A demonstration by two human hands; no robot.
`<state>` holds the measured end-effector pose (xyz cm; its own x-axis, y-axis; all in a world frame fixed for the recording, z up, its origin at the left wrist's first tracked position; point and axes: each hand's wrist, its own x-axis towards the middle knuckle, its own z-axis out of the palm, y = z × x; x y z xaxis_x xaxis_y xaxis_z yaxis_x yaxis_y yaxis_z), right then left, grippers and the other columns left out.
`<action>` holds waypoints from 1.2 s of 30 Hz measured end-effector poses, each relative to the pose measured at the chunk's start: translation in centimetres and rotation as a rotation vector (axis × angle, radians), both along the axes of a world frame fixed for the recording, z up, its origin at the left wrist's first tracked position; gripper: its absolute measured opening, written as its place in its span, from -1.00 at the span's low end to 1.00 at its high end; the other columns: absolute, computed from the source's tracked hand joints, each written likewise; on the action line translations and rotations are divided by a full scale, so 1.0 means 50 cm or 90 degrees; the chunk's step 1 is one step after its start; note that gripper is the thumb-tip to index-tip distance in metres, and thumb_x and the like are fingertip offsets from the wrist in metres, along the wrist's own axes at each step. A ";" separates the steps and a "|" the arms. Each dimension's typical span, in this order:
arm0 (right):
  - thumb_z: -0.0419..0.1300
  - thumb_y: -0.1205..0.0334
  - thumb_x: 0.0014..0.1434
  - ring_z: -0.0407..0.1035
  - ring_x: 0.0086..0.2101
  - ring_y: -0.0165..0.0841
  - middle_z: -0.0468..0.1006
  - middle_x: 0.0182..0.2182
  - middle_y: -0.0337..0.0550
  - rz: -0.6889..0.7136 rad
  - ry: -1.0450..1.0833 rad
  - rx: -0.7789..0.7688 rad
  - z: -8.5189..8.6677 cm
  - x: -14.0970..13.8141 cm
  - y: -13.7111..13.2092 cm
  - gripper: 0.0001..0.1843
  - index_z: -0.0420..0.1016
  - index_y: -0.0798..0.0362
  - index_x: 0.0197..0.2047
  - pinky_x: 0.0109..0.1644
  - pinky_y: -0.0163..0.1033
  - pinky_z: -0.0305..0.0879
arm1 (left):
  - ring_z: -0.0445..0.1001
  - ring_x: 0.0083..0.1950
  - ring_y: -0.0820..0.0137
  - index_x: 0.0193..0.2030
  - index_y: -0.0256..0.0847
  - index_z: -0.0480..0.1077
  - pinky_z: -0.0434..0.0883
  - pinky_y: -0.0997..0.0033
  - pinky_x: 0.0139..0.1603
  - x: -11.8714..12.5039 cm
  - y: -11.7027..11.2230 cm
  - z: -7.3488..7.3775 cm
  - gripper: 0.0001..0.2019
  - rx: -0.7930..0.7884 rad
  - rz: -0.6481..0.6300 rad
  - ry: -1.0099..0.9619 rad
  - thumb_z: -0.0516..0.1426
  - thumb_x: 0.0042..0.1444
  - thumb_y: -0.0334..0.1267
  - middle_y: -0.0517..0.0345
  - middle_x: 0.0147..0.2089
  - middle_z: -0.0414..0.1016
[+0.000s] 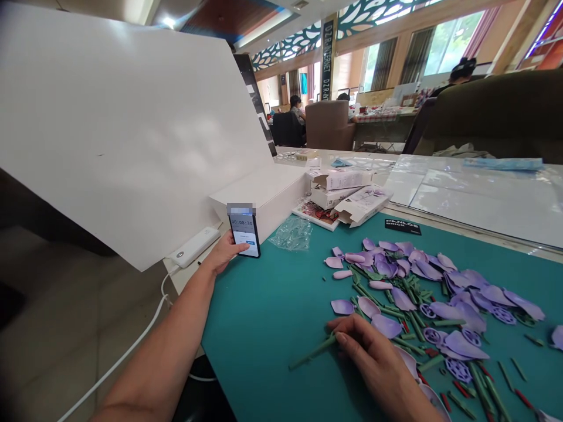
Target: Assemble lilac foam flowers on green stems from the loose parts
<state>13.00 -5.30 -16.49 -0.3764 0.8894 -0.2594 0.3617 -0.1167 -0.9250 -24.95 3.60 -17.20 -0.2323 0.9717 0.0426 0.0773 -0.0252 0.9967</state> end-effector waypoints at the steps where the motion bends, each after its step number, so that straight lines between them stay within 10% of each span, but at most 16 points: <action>1: 0.07 -0.50 -0.09 0.41 -0.20 -0.16 0.53 -0.09 0.02 0.002 -0.001 -0.004 0.001 -0.001 0.000 -0.33 0.46 -0.01 -0.40 -0.23 -0.19 0.40 | 0.48 0.06 0.08 0.01 -0.23 0.33 0.36 -0.09 0.12 0.003 0.000 0.001 -0.37 -0.001 0.007 0.006 0.40 -0.25 -0.25 -0.09 0.04 0.52; 36: 0.11 -0.42 -0.04 0.43 -0.19 -0.13 0.57 -0.17 -0.01 -0.008 0.005 0.035 -0.003 -0.001 -0.001 -0.42 0.44 -0.01 -0.48 -0.25 -0.20 0.41 | 0.50 -0.02 0.15 -0.01 -0.23 0.28 0.43 0.08 0.00 0.041 -0.006 0.031 -0.41 0.034 0.090 -0.038 0.36 -0.21 -0.21 -0.04 -0.03 0.51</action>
